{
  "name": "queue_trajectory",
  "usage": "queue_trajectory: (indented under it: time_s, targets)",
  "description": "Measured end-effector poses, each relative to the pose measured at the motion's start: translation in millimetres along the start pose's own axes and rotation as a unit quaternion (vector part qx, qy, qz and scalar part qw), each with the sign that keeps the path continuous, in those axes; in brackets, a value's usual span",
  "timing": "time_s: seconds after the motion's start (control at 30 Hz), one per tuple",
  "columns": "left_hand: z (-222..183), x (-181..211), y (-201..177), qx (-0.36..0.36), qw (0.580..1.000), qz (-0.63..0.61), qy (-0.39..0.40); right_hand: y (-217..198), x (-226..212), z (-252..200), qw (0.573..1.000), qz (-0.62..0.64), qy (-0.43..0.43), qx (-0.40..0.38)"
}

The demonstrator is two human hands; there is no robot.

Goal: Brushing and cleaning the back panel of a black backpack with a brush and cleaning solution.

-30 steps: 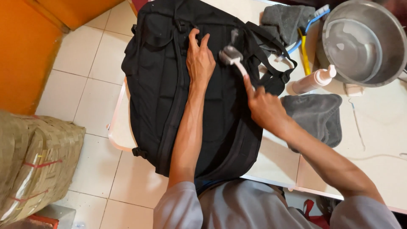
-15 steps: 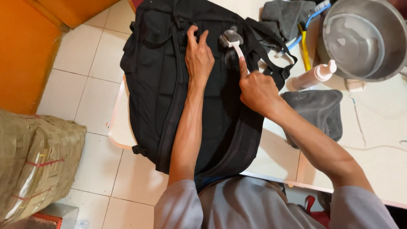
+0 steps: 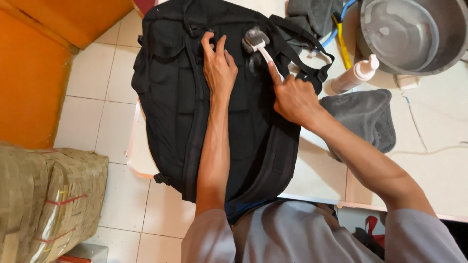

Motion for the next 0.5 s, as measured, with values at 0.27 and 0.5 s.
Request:
queue_trajectory:
  time_s: [0.27,0.5]
  targets:
    - [1.4,-5.1,4.0,0.011,1.0,-0.007,-0.004,-11.9,3.8,-59.2,0.993,-0.018,-0.031,-0.113]
    - [-2.6,-4.8,1.8,-0.011,1.0,-0.011,0.0,14.9,9.4,18.7,1.0,0.001,-0.007,0.025]
Point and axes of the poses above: each hand's wrist, its own z-axis towards the middle knuckle, its own y-axis out of the palm, x = y × z, the point moved 1 cm from there along z, towards the middle knuckle, and after that the axes turned 11 degrees about -z, right-handed, at the moved point
